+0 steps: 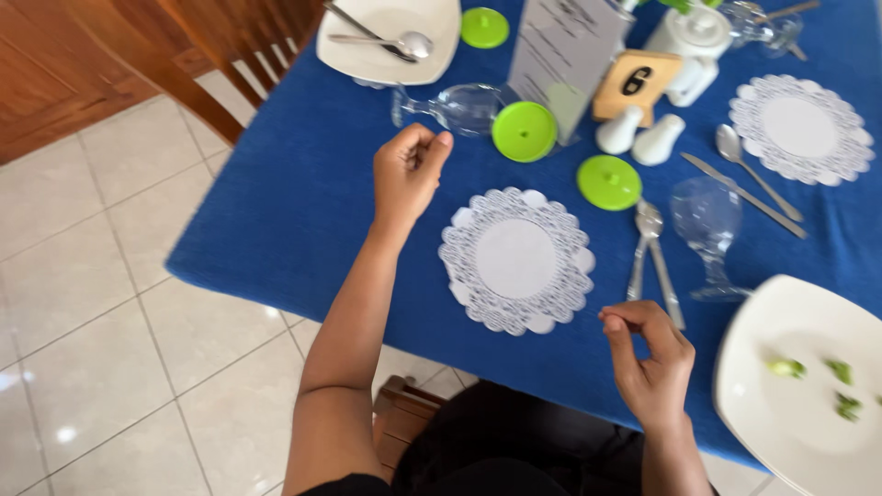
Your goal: The person clears used plates and cutlery from a dining table, carries them to a prep station to scrape food scraps into a tray and organize them, and then returns to the dining area to place decorative paper doilies and a vase of flowers on a blue-clothed table.
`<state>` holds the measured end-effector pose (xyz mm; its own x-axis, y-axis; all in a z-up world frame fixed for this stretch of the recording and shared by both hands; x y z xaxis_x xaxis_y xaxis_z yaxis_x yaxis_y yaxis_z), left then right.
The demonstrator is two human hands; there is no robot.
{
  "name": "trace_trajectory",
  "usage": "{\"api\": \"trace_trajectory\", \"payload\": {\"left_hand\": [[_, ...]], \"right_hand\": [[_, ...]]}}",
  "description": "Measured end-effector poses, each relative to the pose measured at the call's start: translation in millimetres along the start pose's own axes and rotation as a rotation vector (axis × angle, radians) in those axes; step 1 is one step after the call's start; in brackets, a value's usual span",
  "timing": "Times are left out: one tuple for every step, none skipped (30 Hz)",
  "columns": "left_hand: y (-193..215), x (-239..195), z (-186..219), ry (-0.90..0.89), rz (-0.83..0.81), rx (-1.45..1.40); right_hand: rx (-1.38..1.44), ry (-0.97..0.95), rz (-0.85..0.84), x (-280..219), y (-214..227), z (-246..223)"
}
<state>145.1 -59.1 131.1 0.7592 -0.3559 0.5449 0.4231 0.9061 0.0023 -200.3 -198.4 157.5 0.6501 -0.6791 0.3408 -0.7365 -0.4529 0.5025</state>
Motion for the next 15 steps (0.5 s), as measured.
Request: {"api": "trace_trajectory", "payload": {"left_hand": [[15.1,4.6,-26.9,0.133,0.021,-0.095],[27.9,12.5,-40.9,0.128,0.02,-0.089],[39.2,16.7,-65.2,0.224,0.024,-0.113],[47.2,19.5,-90.4,0.322,0.025,-0.14],[54.5,27.4,-107.7,0.318,0.023,-0.138],[61.3,32.2,-129.9,0.372,0.034,-0.184],[67.5,34.9,-151.8,0.425,0.045,-0.231],[73.1,38.2,-168.8,0.424,0.04,-0.224],[84.8,41.7,-184.6,0.408,0.116,-0.18],[91.8,46.6,-198.9,0.39,0.187,-0.142],[90.0,44.7,-210.7,0.387,0.178,-0.141],[93.2,40.7,-215.1,0.343,0.219,-0.086],[96.6,39.5,-216.4,0.299,0.261,-0.031],[94.5,36.8,-219.5,0.299,0.254,-0.034],[86.2,35.1,-222.9,0.314,0.21,-0.13]], "right_hand": [[-0.001,0.042,-0.066,9.3,-18.4,-10.7],[0.007,0.044,-0.064,17.9,-28.5,-17.5],[-0.013,0.042,-0.112,25.6,-43.3,-23.2],[-0.037,0.039,-0.158,33.0,-56.8,-28.0],[-0.033,0.04,-0.155,42.0,-63.8,-32.9],[-0.035,0.054,-0.196,49.9,-74.2,-39.2],[-0.038,0.068,-0.237,57.7,-85.0,-45.6],[-0.031,0.065,-0.234,66.2,-91.7,-50.4],[-0.047,0.07,-0.266,74.6,-101.3,-55.3],[-0.067,0.073,-0.292,83.5,-109.1,-60.0],[-0.064,0.07,-0.283,92.9,-112.7,-64.3],[-0.045,0.081,-0.305,102.6,-118.3,-69.5],[-0.026,0.091,-0.327,113.4,-125.3,-73.7],[-0.027,0.087,-0.321,125.9,-129.9,-74.9],[-0.01,0.08,-0.341,139.1,-136.9,-74.7]]}}
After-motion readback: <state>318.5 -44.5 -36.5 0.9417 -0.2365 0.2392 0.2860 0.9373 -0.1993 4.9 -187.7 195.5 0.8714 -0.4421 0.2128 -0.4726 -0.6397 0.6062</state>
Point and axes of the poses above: each hand's wrist, its own x-axis towards the middle knuckle, its own y-axis out of the back of the hand, z = x × y, the point moved 10 cm from there along x, towards the middle knuckle, and after that the axes turned 9 degrees about -y, right-handed, at the moved point
